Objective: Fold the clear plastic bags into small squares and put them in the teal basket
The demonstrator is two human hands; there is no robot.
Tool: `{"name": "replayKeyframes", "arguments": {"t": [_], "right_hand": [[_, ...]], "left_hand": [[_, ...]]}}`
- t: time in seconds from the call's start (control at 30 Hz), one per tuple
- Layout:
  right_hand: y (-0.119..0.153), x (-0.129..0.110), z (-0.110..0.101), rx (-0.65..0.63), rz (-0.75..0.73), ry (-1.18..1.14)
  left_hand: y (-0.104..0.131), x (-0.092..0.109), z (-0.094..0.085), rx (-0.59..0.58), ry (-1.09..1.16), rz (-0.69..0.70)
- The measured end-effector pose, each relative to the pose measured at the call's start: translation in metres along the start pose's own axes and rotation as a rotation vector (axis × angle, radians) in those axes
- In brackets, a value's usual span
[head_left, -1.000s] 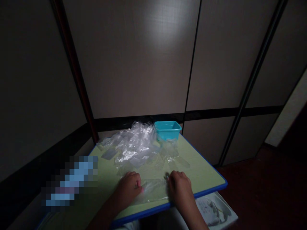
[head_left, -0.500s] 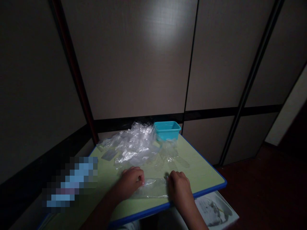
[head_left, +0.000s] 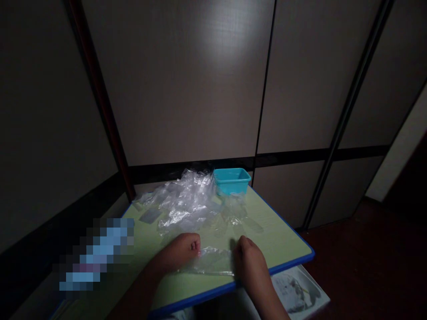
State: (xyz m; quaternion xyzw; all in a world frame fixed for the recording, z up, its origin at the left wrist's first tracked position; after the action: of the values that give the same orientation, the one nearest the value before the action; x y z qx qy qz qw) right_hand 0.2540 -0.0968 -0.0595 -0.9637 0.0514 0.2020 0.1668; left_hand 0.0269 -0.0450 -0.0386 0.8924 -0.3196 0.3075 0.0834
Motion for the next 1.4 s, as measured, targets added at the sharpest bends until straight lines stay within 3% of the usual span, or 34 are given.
{"name": "replayKeyframes", "arguments": {"t": [0.2,0.33,0.53,0.6,0.7,0.87,1.07,1.2,1.3,1.4], "right_hand": [[0.003,-0.001,-0.005,-0.020,0.002,0.017],[0.005,-0.002,-0.009,-0.015,0.021,0.060],[0.006,-0.003,-0.011,-0.005,0.034,0.118],[0.006,-0.003,-0.011,-0.006,0.033,0.126],[0.005,-0.004,-0.012,-0.007,0.033,0.131],[0.004,-0.004,-0.013,0.000,0.026,0.132],[0.004,-0.002,-0.013,0.018,0.017,0.143],[0.019,-0.007,-0.017,0.058,-0.004,0.154],[0.038,-0.018,-0.016,0.031,-0.122,0.123],[0.052,-0.034,-0.010,-0.172,-0.354,-0.001]], "left_hand": [[-0.004,-0.007,0.005,-0.062,-0.064,-0.035],[-0.002,-0.001,0.002,-0.020,-0.101,-0.030],[0.010,0.040,-0.004,0.229,-0.251,0.012],[0.015,0.056,0.000,0.216,-0.282,0.104],[0.019,0.069,0.013,0.106,-0.351,0.299],[0.015,0.058,0.027,-0.018,-0.337,0.251],[0.016,0.044,0.028,-0.028,-0.327,0.217],[0.018,0.042,0.029,-0.028,-0.327,0.215],[0.019,0.039,0.032,-0.021,-0.330,0.213],[0.020,0.038,0.034,-0.017,-0.341,0.224]]}}
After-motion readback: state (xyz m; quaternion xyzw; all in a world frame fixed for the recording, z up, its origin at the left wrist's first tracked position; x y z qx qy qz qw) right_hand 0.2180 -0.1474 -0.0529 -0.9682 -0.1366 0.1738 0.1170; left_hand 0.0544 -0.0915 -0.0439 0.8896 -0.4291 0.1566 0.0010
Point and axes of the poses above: each hand's wrist, its own y-axis away from the middle knuckle, its own z-axis out of the palm, x = y × z, the point moved 1 cm from there along -y, towards the middle knuckle, and after that the axes turned 8 degrees about z, right-handed, at the moved point
